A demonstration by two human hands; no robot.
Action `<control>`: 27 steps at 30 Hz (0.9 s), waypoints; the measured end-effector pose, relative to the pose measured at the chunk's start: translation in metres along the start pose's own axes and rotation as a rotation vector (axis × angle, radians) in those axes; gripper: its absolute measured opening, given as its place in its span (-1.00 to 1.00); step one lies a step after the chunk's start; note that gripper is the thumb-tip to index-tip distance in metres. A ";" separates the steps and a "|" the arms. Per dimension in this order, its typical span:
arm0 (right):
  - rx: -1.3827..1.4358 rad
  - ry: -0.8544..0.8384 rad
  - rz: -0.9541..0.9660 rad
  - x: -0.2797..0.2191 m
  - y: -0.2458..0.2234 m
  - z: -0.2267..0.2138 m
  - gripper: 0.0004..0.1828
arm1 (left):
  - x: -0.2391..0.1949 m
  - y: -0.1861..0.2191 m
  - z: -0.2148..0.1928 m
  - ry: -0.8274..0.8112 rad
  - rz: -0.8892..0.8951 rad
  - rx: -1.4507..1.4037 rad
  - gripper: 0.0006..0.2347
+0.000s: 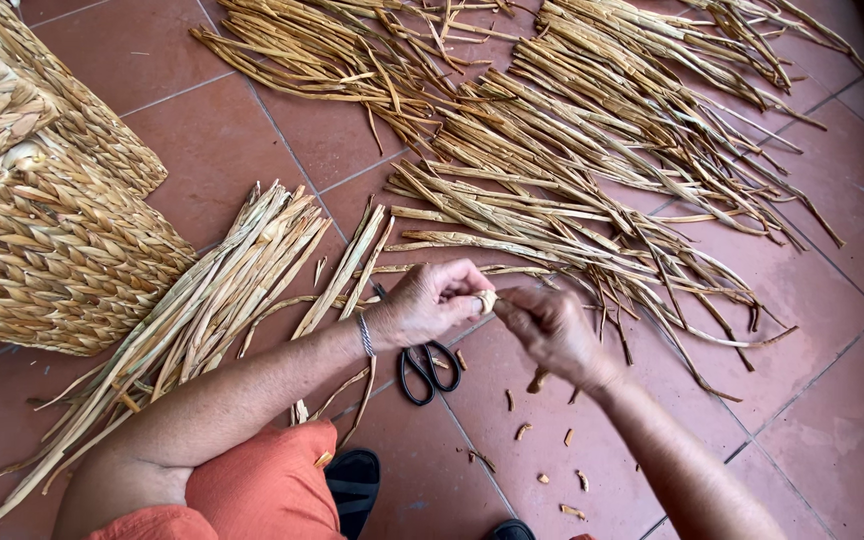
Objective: The person sits on a tiled floor and prepares dried palm leaves for weaving. They use scissors to trim the ends of the leaves and peel off outer layers by hand. The prepared leaves are gathered into bundles.
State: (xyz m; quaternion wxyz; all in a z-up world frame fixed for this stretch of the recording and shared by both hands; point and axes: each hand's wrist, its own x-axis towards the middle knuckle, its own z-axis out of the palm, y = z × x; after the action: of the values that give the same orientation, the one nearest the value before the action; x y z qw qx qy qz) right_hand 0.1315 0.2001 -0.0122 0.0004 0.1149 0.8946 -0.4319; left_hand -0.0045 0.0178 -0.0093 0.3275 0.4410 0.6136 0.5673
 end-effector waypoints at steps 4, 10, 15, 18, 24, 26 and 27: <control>0.323 -0.163 -0.124 0.006 0.032 -0.026 -0.75 | -0.003 -0.012 -0.033 0.044 -0.127 0.404 -0.77; 0.102 -0.065 0.085 0.008 0.059 -0.047 -0.69 | -0.009 -0.033 -0.074 0.137 0.095 0.848 -0.91; 0.161 -0.163 0.156 0.000 0.063 -0.059 -0.70 | -0.014 -0.020 -0.090 0.091 -0.218 1.091 -0.95; 0.130 -0.178 0.163 0.003 0.054 -0.043 -0.70 | -0.007 -0.014 -0.068 -0.126 -0.282 0.867 -0.45; -0.029 -0.166 0.011 0.005 0.020 -0.015 -0.69 | -0.008 -0.029 -0.010 -0.068 0.020 0.403 -0.78; 0.076 -0.184 -0.040 0.006 0.020 -0.021 -0.68 | -0.004 -0.035 -0.014 0.072 0.068 0.460 -0.85; 0.128 -0.192 -0.067 0.007 0.023 -0.023 -0.61 | -0.004 -0.036 -0.020 0.121 0.056 0.482 -0.85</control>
State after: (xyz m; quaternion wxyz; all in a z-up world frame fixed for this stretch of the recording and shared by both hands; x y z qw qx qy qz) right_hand 0.1315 0.2330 -0.0167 0.0645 0.0429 0.8644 -0.4968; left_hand -0.0273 0.0068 -0.0428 0.1598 0.4886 0.7371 0.4386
